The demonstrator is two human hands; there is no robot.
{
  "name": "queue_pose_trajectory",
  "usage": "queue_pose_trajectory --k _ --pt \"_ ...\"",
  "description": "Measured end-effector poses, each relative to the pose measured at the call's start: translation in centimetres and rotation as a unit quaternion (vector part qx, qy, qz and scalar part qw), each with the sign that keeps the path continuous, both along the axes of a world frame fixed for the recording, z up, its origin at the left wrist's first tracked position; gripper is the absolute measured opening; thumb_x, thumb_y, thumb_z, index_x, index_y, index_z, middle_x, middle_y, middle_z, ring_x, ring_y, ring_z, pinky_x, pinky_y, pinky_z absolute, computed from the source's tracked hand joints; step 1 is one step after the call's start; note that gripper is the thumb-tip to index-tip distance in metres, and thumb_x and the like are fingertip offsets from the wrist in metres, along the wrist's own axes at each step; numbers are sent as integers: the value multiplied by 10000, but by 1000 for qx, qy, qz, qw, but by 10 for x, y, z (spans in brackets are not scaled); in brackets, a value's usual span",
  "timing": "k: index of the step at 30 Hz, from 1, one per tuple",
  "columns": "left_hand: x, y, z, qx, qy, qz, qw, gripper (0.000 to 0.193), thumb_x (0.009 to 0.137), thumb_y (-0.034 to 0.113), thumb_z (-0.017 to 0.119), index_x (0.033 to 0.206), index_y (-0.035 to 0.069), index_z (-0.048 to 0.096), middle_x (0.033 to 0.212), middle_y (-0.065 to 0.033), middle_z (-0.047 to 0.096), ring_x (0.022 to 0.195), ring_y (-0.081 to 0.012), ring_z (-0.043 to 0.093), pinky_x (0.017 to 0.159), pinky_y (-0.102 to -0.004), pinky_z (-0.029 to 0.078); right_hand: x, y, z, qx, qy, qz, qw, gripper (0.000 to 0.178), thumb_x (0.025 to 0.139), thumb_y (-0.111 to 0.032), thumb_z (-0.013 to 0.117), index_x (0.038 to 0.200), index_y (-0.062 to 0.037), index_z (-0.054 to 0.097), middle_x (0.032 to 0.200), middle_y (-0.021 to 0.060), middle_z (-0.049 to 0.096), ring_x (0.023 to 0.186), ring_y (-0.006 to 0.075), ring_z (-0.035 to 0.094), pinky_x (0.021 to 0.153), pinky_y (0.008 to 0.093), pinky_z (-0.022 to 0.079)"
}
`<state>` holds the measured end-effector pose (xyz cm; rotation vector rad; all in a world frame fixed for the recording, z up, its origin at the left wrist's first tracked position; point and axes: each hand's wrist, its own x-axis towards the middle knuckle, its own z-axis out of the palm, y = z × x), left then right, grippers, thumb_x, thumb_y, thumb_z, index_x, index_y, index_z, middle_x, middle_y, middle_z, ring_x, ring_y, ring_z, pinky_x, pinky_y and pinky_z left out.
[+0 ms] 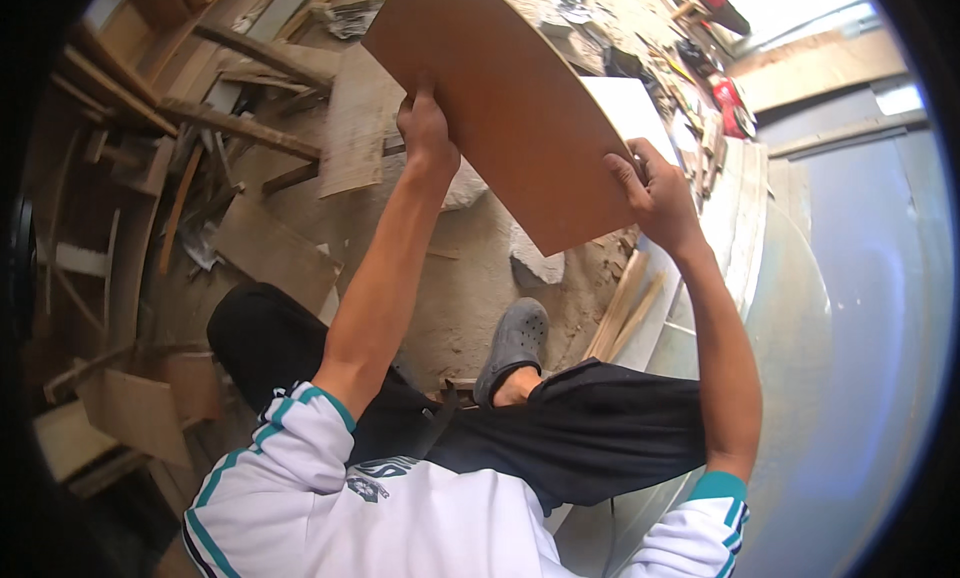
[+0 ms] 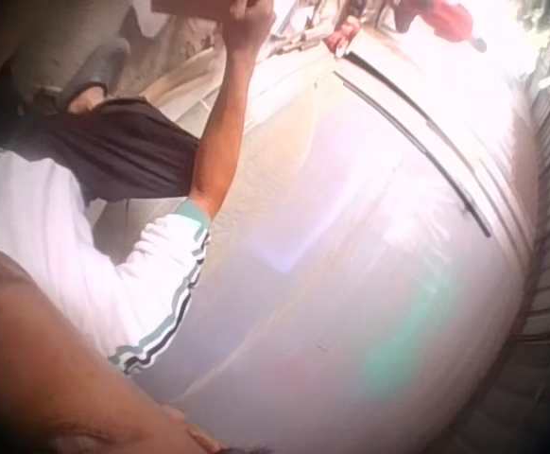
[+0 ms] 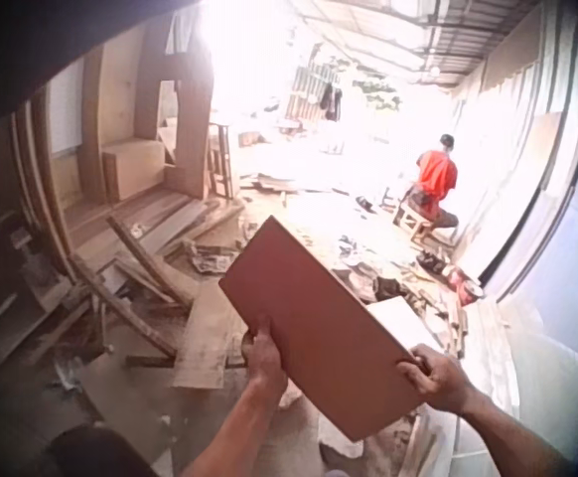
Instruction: The person sits on the floor in a cluttered workshop and uses a hand saw to cut a rectangular piece of wood. They then use a sanding block to smooth the edges of the cut piece.
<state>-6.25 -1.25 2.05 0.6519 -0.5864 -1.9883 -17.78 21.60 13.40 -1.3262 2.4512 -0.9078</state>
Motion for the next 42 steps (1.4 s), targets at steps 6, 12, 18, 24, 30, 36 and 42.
queue_pose_trajectory --k 6,12,18,24,30,36,42 --pt "42 -92 59 -44 -238 -53 969 576 935 418 608 1287 -27 507 1278 -123 581 1145 -247 567 968 -394 464 -12 -84 15 -16 30 -34 999 566 948 -511 582 735 12 625 565 114 589 510 187 586 505 362 439" --pt "144 -186 6 63 -368 275 886 802 843 436 714 1375 -46 358 1458 -225 348 1286 -350 441 1048 -450 410 -16 -117 18 -44 -150 -48 986 561 957 -493 586 667 -14 632 557 43 576 432 118 537 360 293 443" --pt "152 -197 -40 134 -413 176 884 1098 796 610 704 1525 -16 173 1571 -208 221 1408 -340 325 1150 -455 314 -48 -90 5 -98 -229 -98 963 525 931 -543 599 731 -58 629 538 -13 544 357 62 454 306 223 335" --pt "149 -217 -110 69 -295 304 903 859 775 566 739 1318 -62 523 1249 -215 598 1049 -281 635 930 -396 479 -69 -79 6 -140 -187 -129 964 524 938 -517 603 670 -68 574 530 -20 520 369 55 418 335 228 324" --pt "133 -204 -89 -13 -397 330 856 400 728 349 736 788 -22 598 623 -91 560 559 -239 521 592 -415 441 -107 -45 -1 -165 -226 -143 949 507 945 -469 627 663 -50 575 519 -24 512 393 48 446 350 223 351" --pt "204 -232 -51 -114 -260 191 940 306 806 267 687 688 146 432 536 10 395 447 -124 403 509 -339 417 -125 -42 -17 -177 -218 -176 943 515 952 -509 588 625 -118 516 496 -30 476 370 54 412 342 232 300" --pt "213 -211 11 -169 -211 18 963 336 853 257 658 670 170 391 523 41 349 442 -118 349 501 -304 349 -141 -47 -28 -186 -238 -167 939 507 946 -514 595 647 -110 533 501 -27 486 373 57 421 344 228 309"
